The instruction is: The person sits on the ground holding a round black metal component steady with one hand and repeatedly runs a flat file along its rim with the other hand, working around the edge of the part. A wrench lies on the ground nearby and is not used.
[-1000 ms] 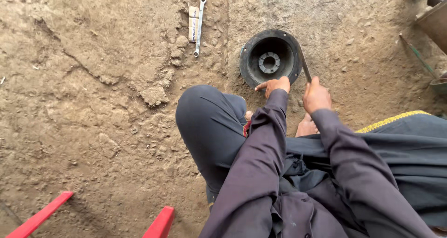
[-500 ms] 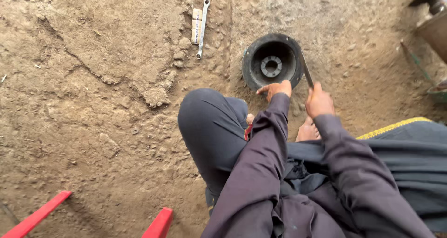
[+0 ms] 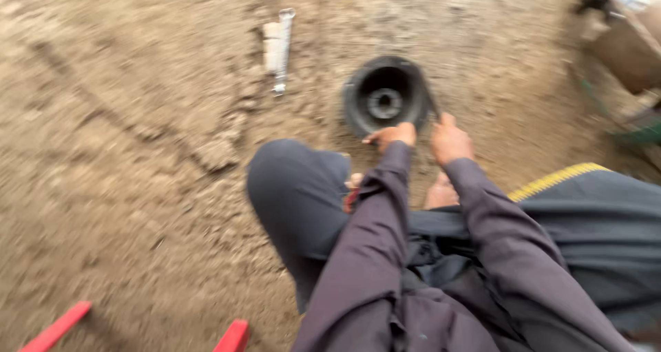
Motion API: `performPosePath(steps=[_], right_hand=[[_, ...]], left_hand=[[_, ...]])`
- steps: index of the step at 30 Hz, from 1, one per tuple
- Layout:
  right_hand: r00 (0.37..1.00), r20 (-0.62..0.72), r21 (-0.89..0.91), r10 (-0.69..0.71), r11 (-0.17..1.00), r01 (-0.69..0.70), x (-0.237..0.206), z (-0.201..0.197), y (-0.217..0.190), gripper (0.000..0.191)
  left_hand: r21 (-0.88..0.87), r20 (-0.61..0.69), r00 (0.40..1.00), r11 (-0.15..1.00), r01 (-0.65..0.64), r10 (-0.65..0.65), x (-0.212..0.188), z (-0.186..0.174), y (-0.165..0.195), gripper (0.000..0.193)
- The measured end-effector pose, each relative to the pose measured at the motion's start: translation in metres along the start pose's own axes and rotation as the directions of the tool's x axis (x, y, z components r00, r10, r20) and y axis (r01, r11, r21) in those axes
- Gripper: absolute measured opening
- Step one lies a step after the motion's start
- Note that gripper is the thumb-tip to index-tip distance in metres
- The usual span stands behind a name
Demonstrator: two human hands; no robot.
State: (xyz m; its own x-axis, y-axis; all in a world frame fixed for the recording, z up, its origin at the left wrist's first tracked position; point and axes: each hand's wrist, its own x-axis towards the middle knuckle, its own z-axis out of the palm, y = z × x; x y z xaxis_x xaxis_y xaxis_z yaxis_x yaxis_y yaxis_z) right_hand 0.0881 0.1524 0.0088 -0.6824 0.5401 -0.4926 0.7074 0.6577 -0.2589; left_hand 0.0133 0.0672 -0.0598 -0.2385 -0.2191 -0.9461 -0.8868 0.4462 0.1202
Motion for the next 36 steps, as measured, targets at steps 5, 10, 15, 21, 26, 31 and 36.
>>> performPosePath(steps=[5,10,15,21,26,31,36], right_hand=[[1.000,-0.012,-0.084,0.010,0.996,-0.011,-0.004,-0.007,0.015,0.034],[0.998,0.060,-0.058,0.015,0.998,-0.011,0.000,-0.022,0.021,0.030],[0.998,0.058,0.103,0.017,0.994,-0.023,-0.009,-0.035,0.038,0.029],[0.986,0.099,0.377,0.135,0.912,-0.163,-0.031,-0.049,0.084,0.051],[0.984,-0.062,0.479,0.169,0.870,-0.119,-0.042,-0.057,0.100,0.070],[0.955,-0.025,0.600,0.294,0.769,-0.221,-0.058,-0.057,0.103,0.067],[0.935,-0.045,0.743,0.353,0.638,-0.205,-0.067,-0.057,0.097,0.076]], left_hand=[[0.689,0.269,0.845,0.521,-0.504,0.462,0.024,0.019,-0.002,0.054],[-0.242,0.246,0.936,0.951,-0.190,0.250,0.018,0.031,-0.012,0.086],[-0.327,0.271,0.951,0.943,-0.054,0.148,0.011,0.047,-0.007,0.096],[-0.384,0.142,0.987,0.923,-0.020,0.081,-0.006,0.049,-0.008,0.101],[-0.344,0.098,0.980,0.930,-0.131,0.174,-0.021,0.046,-0.017,0.076],[-0.395,0.160,0.960,0.907,-0.150,0.229,-0.033,0.052,-0.034,0.074],[-0.408,0.140,0.921,0.869,-0.281,0.364,-0.044,0.052,-0.067,0.068]])
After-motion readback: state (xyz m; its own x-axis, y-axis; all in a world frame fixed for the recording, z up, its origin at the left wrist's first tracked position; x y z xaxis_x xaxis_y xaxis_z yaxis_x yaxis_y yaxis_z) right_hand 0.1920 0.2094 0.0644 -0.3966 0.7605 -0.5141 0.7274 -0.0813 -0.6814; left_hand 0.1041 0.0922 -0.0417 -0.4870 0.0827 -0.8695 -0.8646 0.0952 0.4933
